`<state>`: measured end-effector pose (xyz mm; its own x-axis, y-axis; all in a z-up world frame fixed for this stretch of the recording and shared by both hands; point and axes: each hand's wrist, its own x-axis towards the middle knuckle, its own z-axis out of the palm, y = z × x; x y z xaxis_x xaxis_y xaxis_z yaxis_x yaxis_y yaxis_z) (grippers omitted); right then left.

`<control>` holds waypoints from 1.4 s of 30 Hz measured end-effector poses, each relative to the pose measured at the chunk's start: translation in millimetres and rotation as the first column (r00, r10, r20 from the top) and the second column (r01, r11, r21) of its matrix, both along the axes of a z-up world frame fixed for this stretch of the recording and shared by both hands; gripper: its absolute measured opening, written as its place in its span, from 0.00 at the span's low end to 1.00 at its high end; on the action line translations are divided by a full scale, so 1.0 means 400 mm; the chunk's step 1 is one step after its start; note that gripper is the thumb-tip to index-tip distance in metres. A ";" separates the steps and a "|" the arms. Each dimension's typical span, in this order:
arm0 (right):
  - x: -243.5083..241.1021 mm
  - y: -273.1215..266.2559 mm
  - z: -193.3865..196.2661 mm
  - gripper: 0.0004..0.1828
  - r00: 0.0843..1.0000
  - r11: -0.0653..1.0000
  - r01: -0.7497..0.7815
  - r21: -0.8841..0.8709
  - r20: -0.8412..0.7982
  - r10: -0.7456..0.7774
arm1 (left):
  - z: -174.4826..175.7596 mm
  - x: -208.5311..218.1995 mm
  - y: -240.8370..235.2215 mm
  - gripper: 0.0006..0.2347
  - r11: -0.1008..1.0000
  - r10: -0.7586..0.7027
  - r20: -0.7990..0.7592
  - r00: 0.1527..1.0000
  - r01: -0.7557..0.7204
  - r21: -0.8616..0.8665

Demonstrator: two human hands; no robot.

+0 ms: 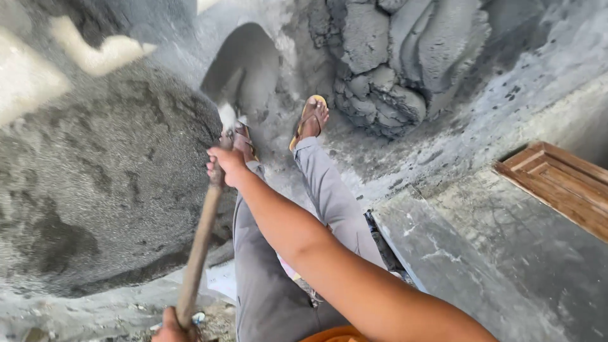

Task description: Mixing cement and sand on the ground using a shovel

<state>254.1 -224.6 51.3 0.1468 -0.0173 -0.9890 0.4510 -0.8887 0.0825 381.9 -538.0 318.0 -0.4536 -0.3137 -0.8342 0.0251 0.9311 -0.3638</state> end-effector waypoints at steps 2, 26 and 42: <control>-0.013 0.054 -0.073 0.10 0.999 0.998 0.016 -0.059 -0.028 -0.018 | -0.051 -0.084 0.067 0.11 0.995 -0.075 0.135 0.988 0.083 -0.061; 0.410 0.682 0.257 0.07 0.730 0.883 0.468 -0.041 -0.545 -0.412 | 0.025 0.228 0.466 0.14 0.941 -0.311 0.161 0.937 0.280 0.192; 0.758 0.737 0.366 0.13 0.953 0.902 0.292 0.319 -0.178 -0.246 | 0.152 0.438 0.690 0.16 0.953 0.010 0.680 0.734 -0.212 0.215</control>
<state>557.4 70.4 197.5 0.0535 0.3006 -0.9522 0.1770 -0.9414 -0.2873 557.0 -262.0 378.9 0.2724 -0.0518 -0.9608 0.0560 0.9977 -0.0379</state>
